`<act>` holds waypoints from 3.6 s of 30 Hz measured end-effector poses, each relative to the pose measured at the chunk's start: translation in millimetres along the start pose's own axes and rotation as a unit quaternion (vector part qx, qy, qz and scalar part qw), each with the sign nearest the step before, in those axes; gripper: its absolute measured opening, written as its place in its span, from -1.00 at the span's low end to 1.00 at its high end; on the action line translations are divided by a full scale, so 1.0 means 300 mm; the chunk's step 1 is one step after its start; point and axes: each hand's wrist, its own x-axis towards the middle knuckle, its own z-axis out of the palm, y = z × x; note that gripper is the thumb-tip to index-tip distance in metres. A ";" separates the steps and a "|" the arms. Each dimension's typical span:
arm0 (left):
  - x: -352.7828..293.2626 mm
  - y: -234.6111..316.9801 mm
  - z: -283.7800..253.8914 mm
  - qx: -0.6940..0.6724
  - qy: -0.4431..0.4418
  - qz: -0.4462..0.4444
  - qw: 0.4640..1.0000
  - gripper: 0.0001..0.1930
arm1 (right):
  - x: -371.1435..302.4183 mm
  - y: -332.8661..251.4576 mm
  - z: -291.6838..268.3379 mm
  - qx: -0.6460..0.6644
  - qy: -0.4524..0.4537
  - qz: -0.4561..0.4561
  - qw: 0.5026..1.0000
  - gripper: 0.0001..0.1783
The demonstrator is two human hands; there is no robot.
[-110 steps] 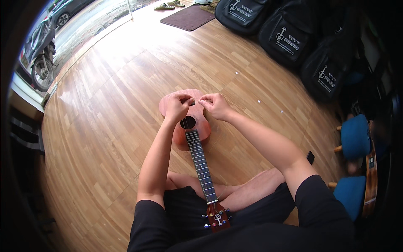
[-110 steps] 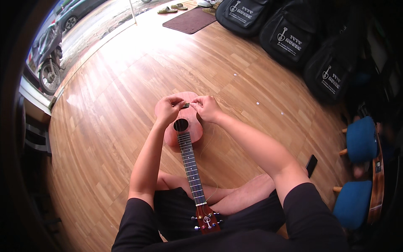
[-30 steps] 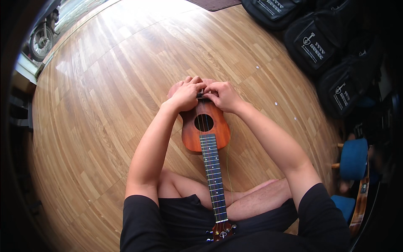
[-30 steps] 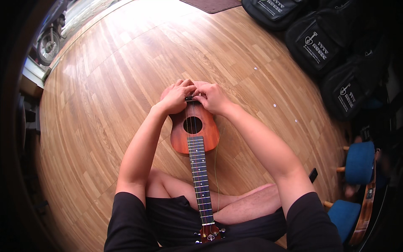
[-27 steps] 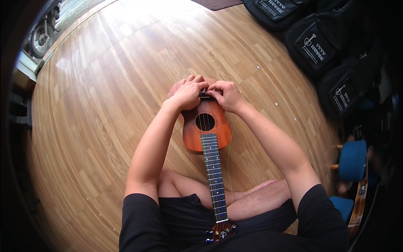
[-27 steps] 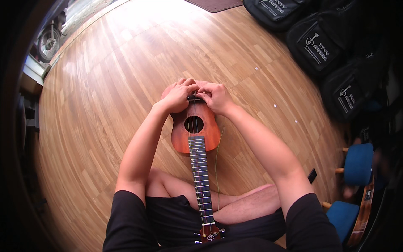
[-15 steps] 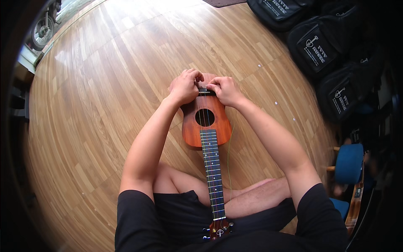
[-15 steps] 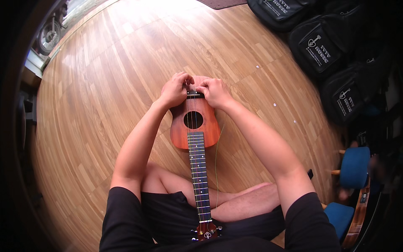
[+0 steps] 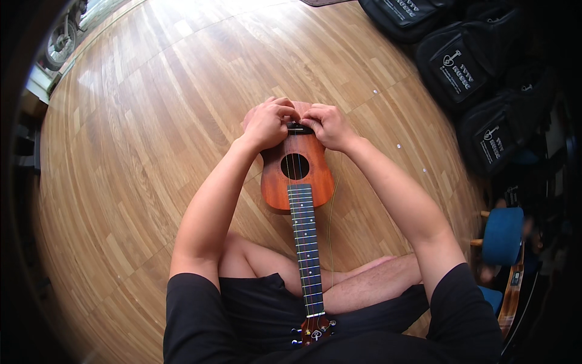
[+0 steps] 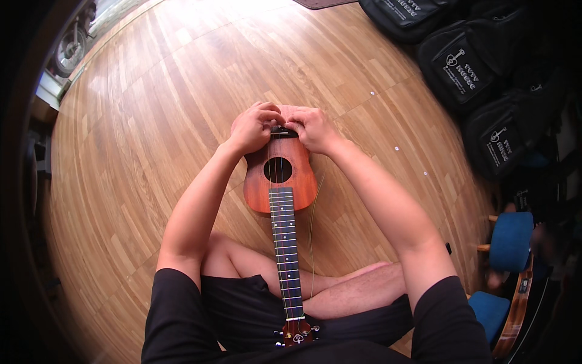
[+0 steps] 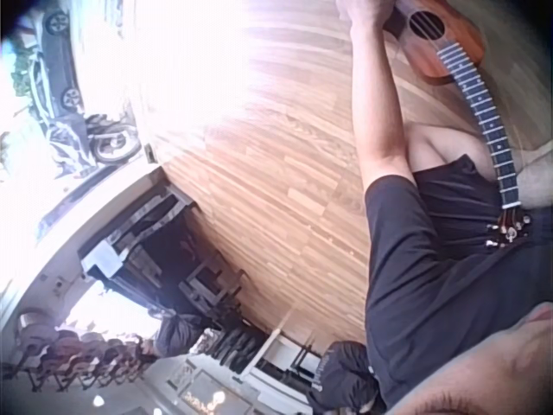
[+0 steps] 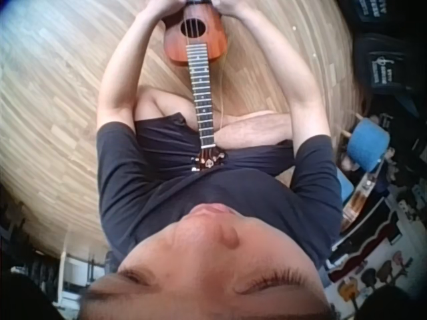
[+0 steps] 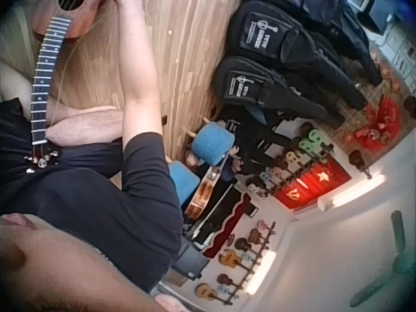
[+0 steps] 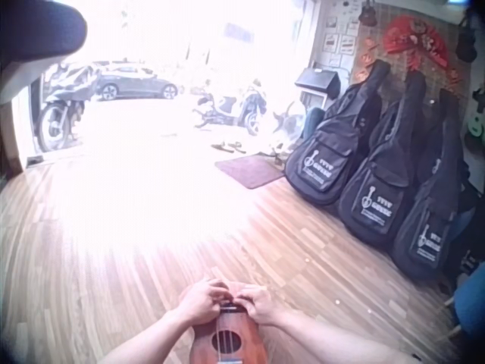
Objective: The person sits on the floor and replaces a string on a pink ukulele. They thread a new string through the bridge, tie a knot, and then wind the string onto the tuning peg at the headstock.
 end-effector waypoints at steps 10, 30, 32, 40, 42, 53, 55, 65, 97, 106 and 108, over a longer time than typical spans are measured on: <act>0.016 -0.006 -0.001 -0.010 -0.016 -0.070 0.997 -0.71 | 0.043 -0.004 -0.018 0.036 -0.060 0.092 0.993 -0.86; 0.000 -0.016 0.019 -0.044 0.029 -0.018 0.998 -0.82 | 0.033 -0.024 -0.028 -0.052 -0.056 0.022 0.997 -0.89; 0.005 -0.008 0.012 -0.053 0.024 -0.029 0.998 -0.82 | 0.048 -0.037 -0.035 -0.066 -0.067 0.019 0.995 -0.89; 0.015 -0.003 0.002 -0.051 0.026 -0.091 0.994 -0.92 | 0.042 -0.072 -0.024 0.019 -0.034 0.167 0.985 -0.85; 0.008 -0.013 0.005 -0.043 0.027 -0.076 0.996 -0.92 | 0.045 -0.085 -0.020 0.048 -0.032 0.202 0.978 -0.85; 0.005 -0.006 -0.022 0.025 -0.030 0.060 0.997 -0.69 | 0.038 -0.015 -0.006 0.005 -0.057 0.071 0.996 -0.90; 0.000 -0.020 -0.011 0.022 -0.014 0.099 0.995 -0.64 | 0.045 -0.021 -0.018 0.005 -0.079 0.077 0.994 -0.90; -0.004 -0.009 -0.005 -0.017 -0.015 0.062 0.998 -0.57 | 0.071 -0.029 -0.039 -0.011 -0.119 0.092 0.989 -0.85; -0.003 -0.011 -0.006 -0.021 -0.030 0.047 0.998 -0.66 | -0.056 -0.135 -0.040 -0.081 -0.013 -0.020 0.996 -0.91; -0.009 0.026 -0.018 0.009 -0.029 0.015 0.999 -0.74 | -0.417 -0.414 -0.045 -0.109 0.002 0.107 0.988 -0.70; -0.012 0.038 -0.014 -0.004 -0.036 0.012 0.999 -0.72 | -0.464 -0.463 -0.037 -0.116 -0.007 0.128 0.985 -0.68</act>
